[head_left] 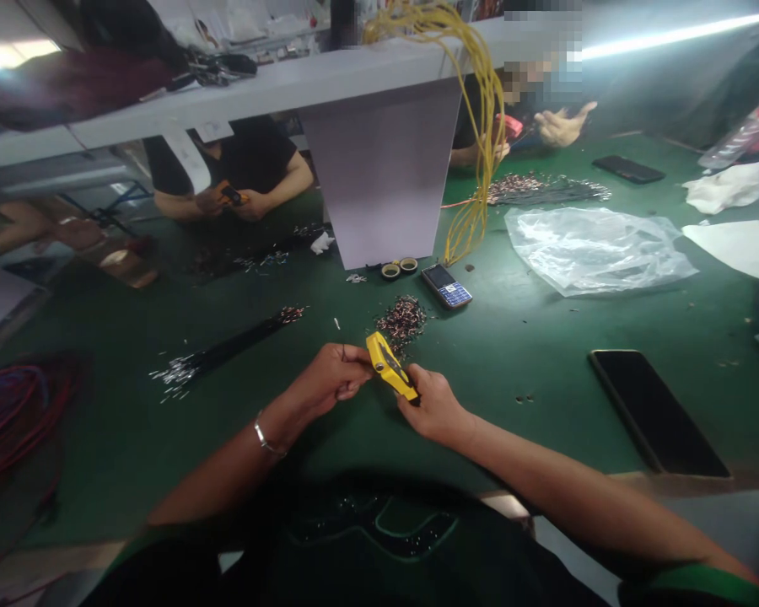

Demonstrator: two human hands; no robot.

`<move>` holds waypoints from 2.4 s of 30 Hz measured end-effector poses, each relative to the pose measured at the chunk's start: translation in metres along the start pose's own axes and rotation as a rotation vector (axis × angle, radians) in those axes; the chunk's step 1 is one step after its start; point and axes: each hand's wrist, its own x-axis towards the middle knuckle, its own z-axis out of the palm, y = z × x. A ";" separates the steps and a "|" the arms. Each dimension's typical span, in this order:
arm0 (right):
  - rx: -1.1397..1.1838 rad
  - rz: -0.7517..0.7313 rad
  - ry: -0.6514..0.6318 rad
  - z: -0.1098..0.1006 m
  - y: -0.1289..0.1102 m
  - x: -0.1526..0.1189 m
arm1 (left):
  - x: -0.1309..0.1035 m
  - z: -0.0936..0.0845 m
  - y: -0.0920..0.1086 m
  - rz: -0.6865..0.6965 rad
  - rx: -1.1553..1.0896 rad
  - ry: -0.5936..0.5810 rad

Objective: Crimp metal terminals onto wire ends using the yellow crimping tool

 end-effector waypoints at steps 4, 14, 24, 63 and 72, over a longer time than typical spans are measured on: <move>0.011 -0.003 0.018 0.001 0.000 0.002 | 0.001 -0.001 -0.001 -0.002 0.000 0.022; 0.023 0.041 0.047 0.004 0.004 0.006 | 0.008 -0.007 -0.005 0.016 0.066 0.024; 0.232 0.215 -0.004 -0.002 0.005 0.014 | 0.011 -0.015 -0.007 0.068 0.111 0.082; 1.207 0.354 -0.565 -0.023 0.013 0.016 | -0.001 -0.018 0.007 0.409 0.369 0.315; 1.166 0.347 -0.573 -0.024 0.007 0.017 | 0.000 -0.018 0.007 0.381 0.278 0.270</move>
